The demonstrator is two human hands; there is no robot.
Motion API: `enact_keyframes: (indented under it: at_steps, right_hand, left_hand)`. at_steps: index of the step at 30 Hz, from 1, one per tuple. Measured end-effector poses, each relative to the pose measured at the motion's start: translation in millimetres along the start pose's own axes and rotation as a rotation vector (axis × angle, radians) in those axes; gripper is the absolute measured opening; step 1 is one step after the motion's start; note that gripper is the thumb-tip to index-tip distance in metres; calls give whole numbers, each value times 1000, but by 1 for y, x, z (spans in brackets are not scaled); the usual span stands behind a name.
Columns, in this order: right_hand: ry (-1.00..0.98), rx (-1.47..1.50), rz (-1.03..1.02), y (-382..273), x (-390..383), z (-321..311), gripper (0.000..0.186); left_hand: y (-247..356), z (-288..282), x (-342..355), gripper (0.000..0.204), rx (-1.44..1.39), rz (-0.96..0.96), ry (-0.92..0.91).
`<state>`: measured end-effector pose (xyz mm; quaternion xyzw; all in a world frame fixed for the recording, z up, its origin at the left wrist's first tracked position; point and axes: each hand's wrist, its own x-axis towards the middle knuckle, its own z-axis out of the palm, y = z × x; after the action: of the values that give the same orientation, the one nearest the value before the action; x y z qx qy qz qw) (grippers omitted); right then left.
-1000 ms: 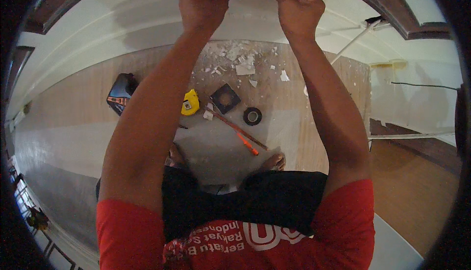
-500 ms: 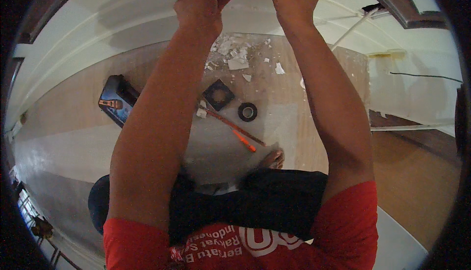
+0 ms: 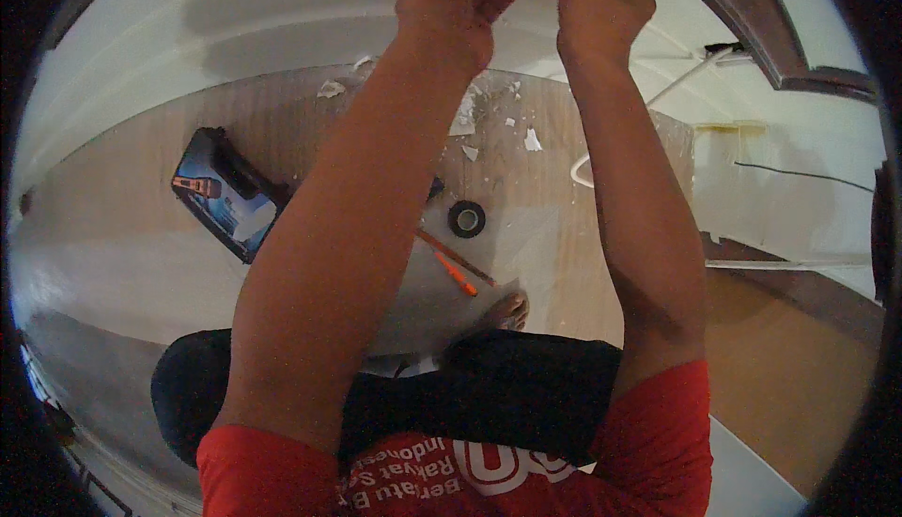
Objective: The person works on an electrical wall socket by disconnecting wires from the old unit, pulling wires through the wall opening, and preparing to install a new socket component.
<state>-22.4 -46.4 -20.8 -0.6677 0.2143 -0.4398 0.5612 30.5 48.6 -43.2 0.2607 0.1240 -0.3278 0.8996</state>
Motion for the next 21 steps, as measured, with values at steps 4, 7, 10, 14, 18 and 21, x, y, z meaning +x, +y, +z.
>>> enact_keyframes:
  at_steps: [4,7,10,14,18,21]
  right_hand:
    - [8,-1,0,-2,-1,0,25]
    - [18,-13,98,-11,0,0,27]
    - [19,-3,89,-5,0,1,27]
    - [8,18,23,3,-3,-1,24]
    - [-56,-3,-60,9,-2,-6,20]
    - [-82,-136,-159,7,-1,-11,20]
  left_hand:
    - [2,-12,9,24,-120,-69,-144]
    - [2,-11,9,24,-141,-107,-75]
    - [2,-14,12,24,-163,-140,-84]
    - [4,-16,6,26,-162,-133,-216]
    - [3,-14,9,29,-167,-120,-178]
    - [1,-15,8,33,-165,-116,-178]
